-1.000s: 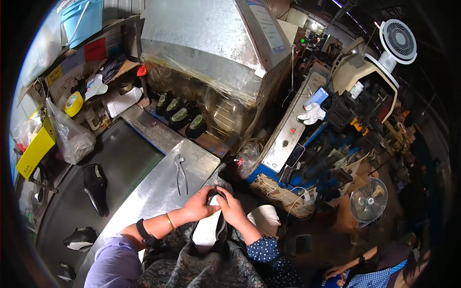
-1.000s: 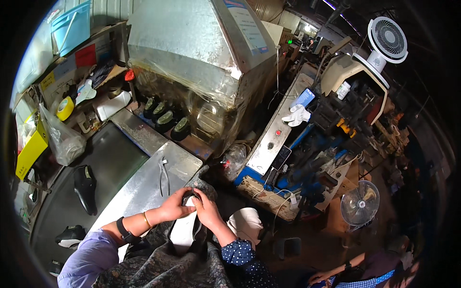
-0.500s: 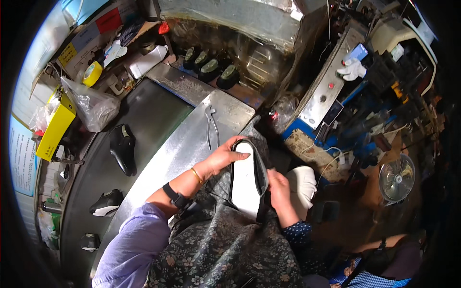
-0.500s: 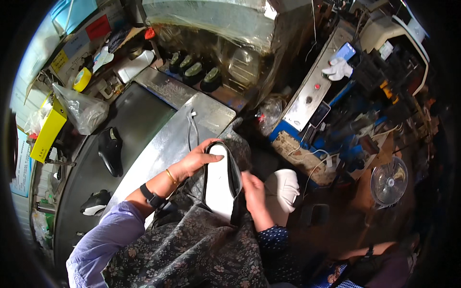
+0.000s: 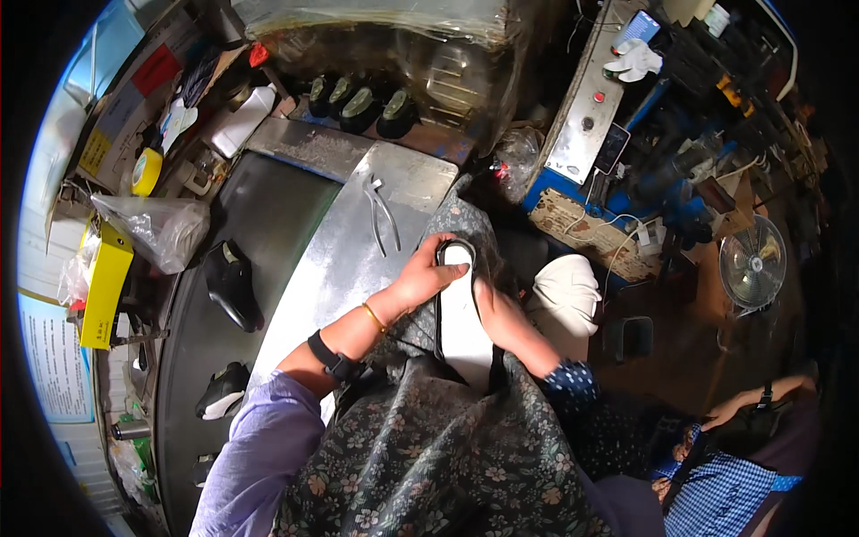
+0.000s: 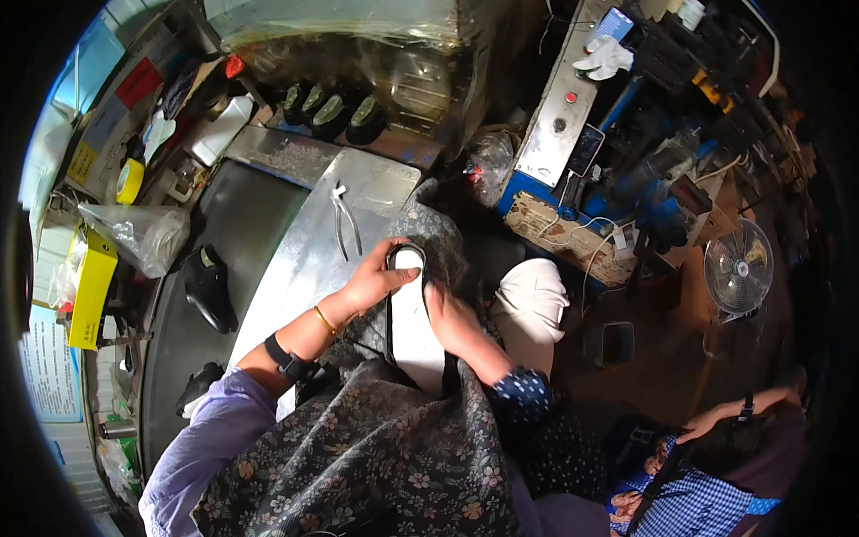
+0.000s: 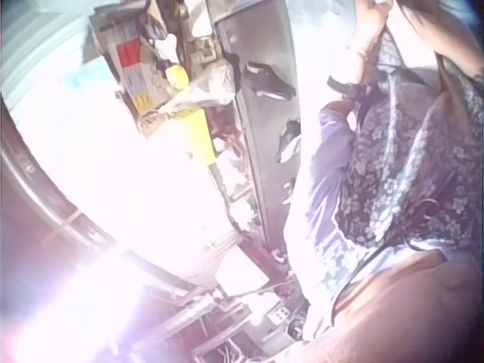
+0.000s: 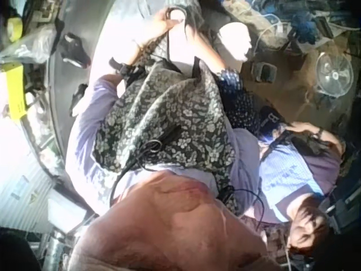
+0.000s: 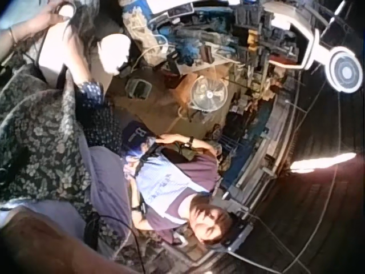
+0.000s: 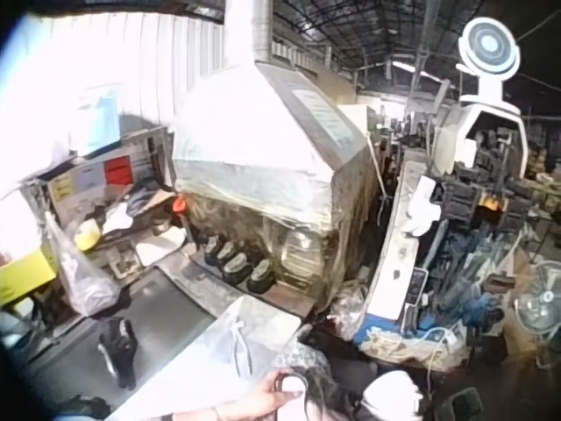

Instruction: The worker operates a toe-lasting machine to shape and attach shoe uppers to lasts.

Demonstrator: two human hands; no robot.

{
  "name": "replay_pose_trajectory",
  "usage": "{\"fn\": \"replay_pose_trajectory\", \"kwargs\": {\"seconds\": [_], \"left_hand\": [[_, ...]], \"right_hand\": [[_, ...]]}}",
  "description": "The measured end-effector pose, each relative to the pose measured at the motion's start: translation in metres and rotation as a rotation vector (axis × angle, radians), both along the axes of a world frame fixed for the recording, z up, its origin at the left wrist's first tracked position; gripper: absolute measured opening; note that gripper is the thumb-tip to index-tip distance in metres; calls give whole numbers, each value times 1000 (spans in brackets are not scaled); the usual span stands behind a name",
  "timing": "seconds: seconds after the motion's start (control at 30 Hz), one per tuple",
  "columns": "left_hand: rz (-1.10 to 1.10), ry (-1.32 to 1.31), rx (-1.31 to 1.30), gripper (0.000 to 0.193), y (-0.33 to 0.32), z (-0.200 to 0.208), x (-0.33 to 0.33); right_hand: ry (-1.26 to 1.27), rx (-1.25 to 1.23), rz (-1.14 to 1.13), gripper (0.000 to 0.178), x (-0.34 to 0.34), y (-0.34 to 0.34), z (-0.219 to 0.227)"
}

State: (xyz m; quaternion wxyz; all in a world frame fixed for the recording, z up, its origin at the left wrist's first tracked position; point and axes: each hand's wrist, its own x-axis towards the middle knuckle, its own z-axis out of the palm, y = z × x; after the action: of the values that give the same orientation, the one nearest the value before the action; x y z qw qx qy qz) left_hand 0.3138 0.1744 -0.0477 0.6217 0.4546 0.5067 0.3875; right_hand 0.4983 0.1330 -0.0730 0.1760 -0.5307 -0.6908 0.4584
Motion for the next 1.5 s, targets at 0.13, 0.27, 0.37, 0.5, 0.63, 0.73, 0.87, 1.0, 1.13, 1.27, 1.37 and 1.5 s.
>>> {"fn": "replay_pose_trajectory", "kwargs": {"seconds": [0.13,0.27,0.37,0.5,0.63,0.73,0.87,1.0,1.13,1.27,1.37,1.5], "left_hand": [[-85,-288,-52,52,8,-6,0],[376,-389,-180,52,-7,-11,5],[332,546,63,51,-11,-1,0],[-132,1426,245,47,4,44,-2],[-387,603,-82,63,-2,45,-50],[-190,796,-35,63,-59,29,-50],[-246,1351,-11,52,-61,65,-5],[-21,509,85,66,-60,10,-33],[349,-280,-372,68,-30,-1,-11],[440,-683,-375,57,-19,41,24],[267,-506,-345,56,-27,64,60],[-245,-204,98,52,-43,42,45]], "right_hand": [[635,-266,-66,61,16,-28,-28],[674,-365,-209,68,-16,-9,5],[646,-343,-197,79,-32,-7,2],[394,-222,-276,81,-52,-12,9],[757,-303,-312,77,-52,-13,-25],[729,-285,-371,72,-60,-16,3],[494,-74,-359,73,-58,-18,0],[691,-308,-407,78,-46,-10,15],[847,-336,-260,84,-31,11,18],[272,105,103,97,8,12,82],[467,182,-60,90,45,3,71],[792,67,-222,85,132,9,110]]}}
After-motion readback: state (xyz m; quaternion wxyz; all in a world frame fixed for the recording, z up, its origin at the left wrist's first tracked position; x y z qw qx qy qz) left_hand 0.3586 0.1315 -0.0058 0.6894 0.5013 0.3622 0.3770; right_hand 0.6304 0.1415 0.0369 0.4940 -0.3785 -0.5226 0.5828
